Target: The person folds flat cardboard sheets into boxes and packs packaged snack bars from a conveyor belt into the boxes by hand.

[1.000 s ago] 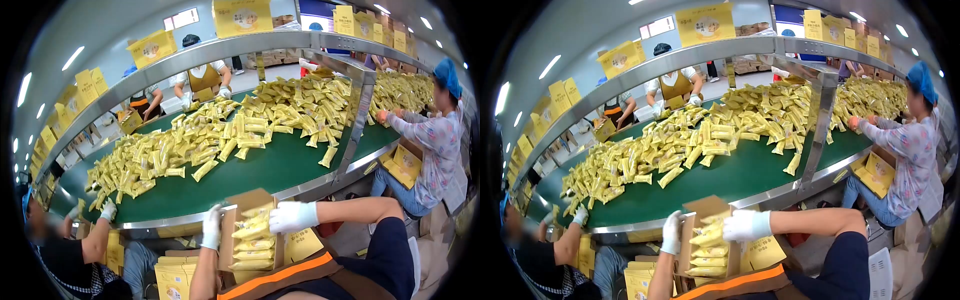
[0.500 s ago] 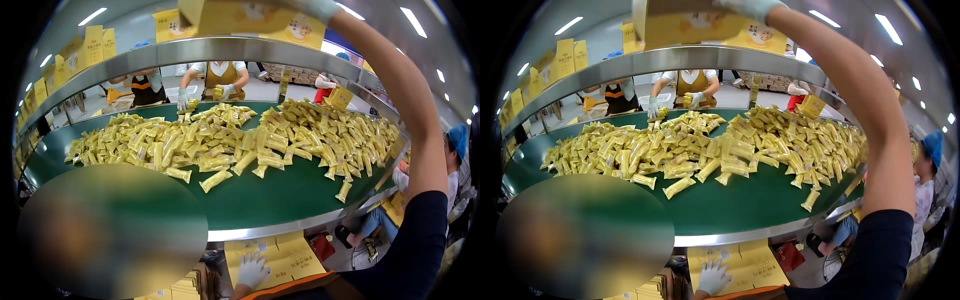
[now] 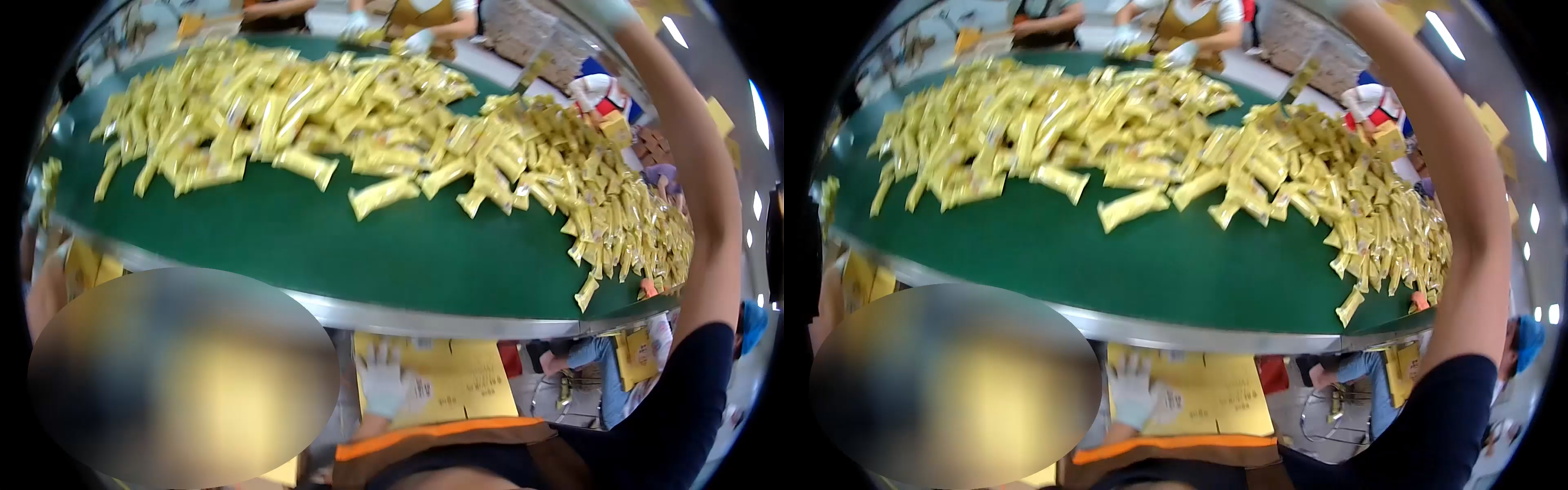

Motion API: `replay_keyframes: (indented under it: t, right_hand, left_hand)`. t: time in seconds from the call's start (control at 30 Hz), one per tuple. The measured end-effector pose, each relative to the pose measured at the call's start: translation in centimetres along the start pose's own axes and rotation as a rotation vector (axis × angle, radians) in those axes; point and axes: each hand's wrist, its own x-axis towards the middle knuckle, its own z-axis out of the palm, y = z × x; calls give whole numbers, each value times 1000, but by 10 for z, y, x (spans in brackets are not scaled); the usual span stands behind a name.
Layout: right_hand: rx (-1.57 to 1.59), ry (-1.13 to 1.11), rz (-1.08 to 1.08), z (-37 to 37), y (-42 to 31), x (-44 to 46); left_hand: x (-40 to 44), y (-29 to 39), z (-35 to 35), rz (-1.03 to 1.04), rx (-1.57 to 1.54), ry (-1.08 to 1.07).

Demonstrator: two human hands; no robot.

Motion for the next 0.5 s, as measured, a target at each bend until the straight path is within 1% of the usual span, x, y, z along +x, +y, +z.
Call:
replay_keyframes:
  t: [0.03,0.07,0.1,0.13,0.17,0.2,0.23,0.27,0.3,0.33,0.37,0.4,0.43,0.5]
  right_hand:
    - [176,-117,-67,-29,-52,-37]
    - [391,-304,-136,-58,-105,-80]
    - [592,-552,-212,-84,-152,-121]
    - [771,-871,-278,-111,-195,-168]
    - [692,-1521,-429,-149,-244,-181]
    - [1101,-1356,-347,-176,-262,-249]
    - [1285,-1532,-185,-195,-277,-304]
    - [1435,-1559,59,-208,-295,-362]
    - [1355,-1380,279,-215,-313,-414]
    - [1116,-1188,624,-217,-340,-477]
    - [1046,-1165,1224,-220,-361,-504]
    - [1095,-1114,1341,-223,-375,-524]
    - [1141,-1062,1457,-222,-385,-542]
    - [1223,-935,1685,-214,-393,-573]
  left_hand:
    - [5,0,-10,-77,52,-80]
    - [3,-2,-12,-124,38,-80]
    - [2,-7,-14,-156,-22,-31]
    - [1,-10,-21,-203,-82,-54]
    - [-5,-13,-24,-251,-149,-43]
    - [-8,-15,-37,-364,-304,-95]
    - [-16,-27,-22,-408,-622,64]
    - [-28,-34,-5,-408,-785,47]
    - [-28,-44,2,-369,-935,58]
    - [-38,-50,2,-341,-1000,65]
    - [-47,-46,-3,-308,-1071,58]
    - [-55,-43,-10,-267,-1133,53]
    - [-66,-42,-17,-252,-1198,99]
    - [-84,-39,-28,-222,-1166,196]
